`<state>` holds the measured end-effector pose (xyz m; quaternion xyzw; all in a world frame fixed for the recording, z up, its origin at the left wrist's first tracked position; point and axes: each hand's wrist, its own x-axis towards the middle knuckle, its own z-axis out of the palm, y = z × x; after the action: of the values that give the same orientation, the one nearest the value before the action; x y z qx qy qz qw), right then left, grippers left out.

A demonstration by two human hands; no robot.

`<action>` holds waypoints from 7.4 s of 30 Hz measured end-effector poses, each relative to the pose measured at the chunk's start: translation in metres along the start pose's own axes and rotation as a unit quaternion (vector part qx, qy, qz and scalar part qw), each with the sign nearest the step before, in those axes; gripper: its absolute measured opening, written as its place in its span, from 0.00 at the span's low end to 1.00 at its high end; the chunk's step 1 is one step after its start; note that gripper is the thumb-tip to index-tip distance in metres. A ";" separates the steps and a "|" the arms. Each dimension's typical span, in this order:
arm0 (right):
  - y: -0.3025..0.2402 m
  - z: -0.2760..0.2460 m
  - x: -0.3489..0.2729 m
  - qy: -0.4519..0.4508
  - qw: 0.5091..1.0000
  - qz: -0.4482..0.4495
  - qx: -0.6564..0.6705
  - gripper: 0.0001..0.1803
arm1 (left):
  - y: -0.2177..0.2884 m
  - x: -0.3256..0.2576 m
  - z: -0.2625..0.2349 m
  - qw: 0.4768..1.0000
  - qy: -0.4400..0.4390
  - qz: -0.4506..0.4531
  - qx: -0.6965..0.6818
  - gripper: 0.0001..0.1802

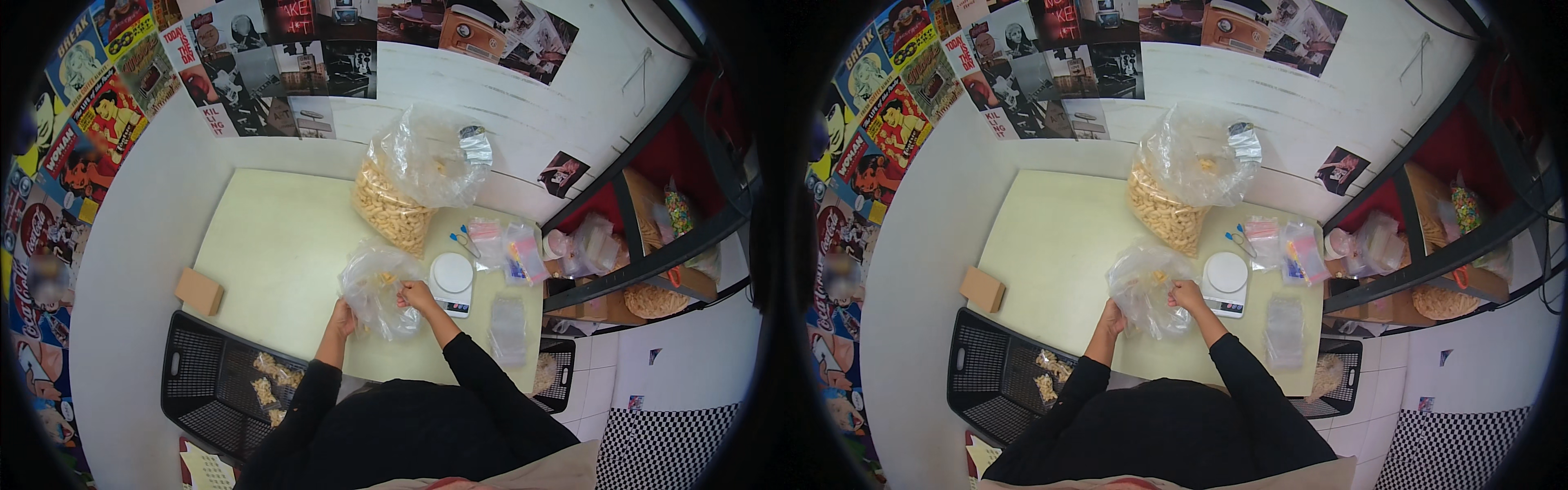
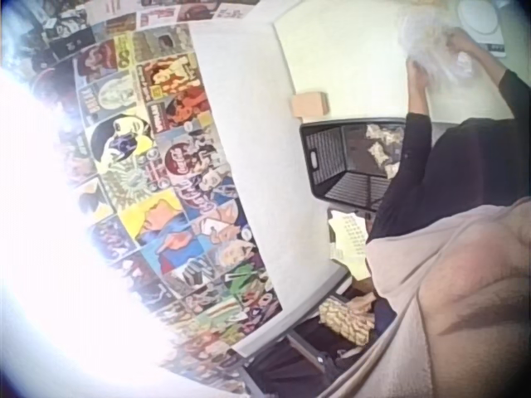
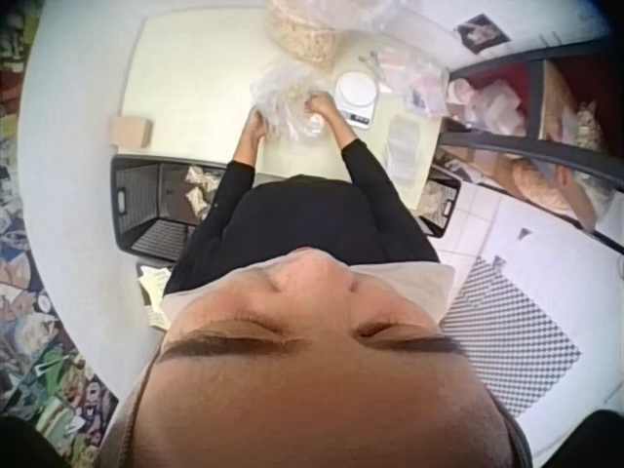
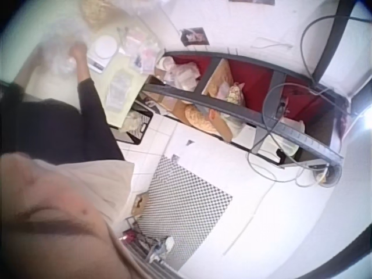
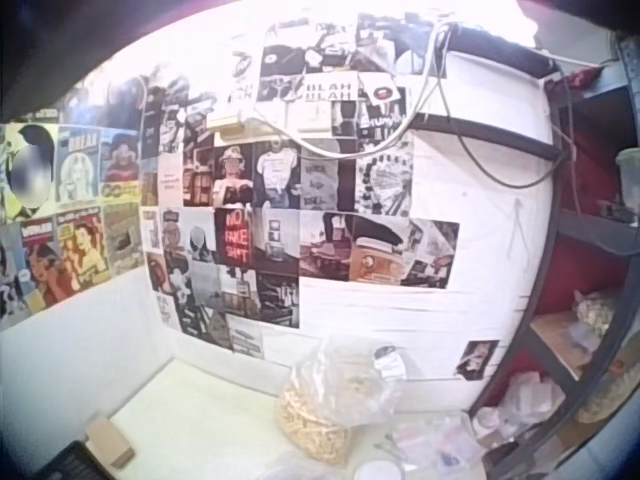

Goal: The person scoops snacks from a large bag into smaller plastic bags using a scoop, weighs each bag on a digital scale, and places the filled bags into a black basket.

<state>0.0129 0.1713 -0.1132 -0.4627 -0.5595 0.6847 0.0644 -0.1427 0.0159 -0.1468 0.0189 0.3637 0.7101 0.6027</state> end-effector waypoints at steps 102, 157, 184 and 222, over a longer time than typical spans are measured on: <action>-0.024 0.038 -0.002 0.009 0.832 -0.407 -0.376 0.12 | 0.086 -0.092 -0.038 0.986 0.070 0.028 0.146 0.28; -0.255 -0.084 -0.159 0.296 0.735 -0.519 -0.321 0.12 | 0.074 -0.020 0.157 0.793 0.009 0.361 0.491 0.40; -0.276 -0.089 0.111 0.138 0.981 -0.136 -0.025 0.12 | 0.054 0.108 0.165 0.784 0.026 0.272 0.557 0.42; -0.138 -0.056 -0.104 -0.019 0.970 -0.134 -0.200 0.13 | 0.022 -0.025 0.092 0.704 0.047 0.337 0.623 0.45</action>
<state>0.0516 0.1985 0.0621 -0.3739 -0.7429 0.5529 0.0514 -0.1109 0.0391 -0.0569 0.4782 0.7205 0.4774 0.1557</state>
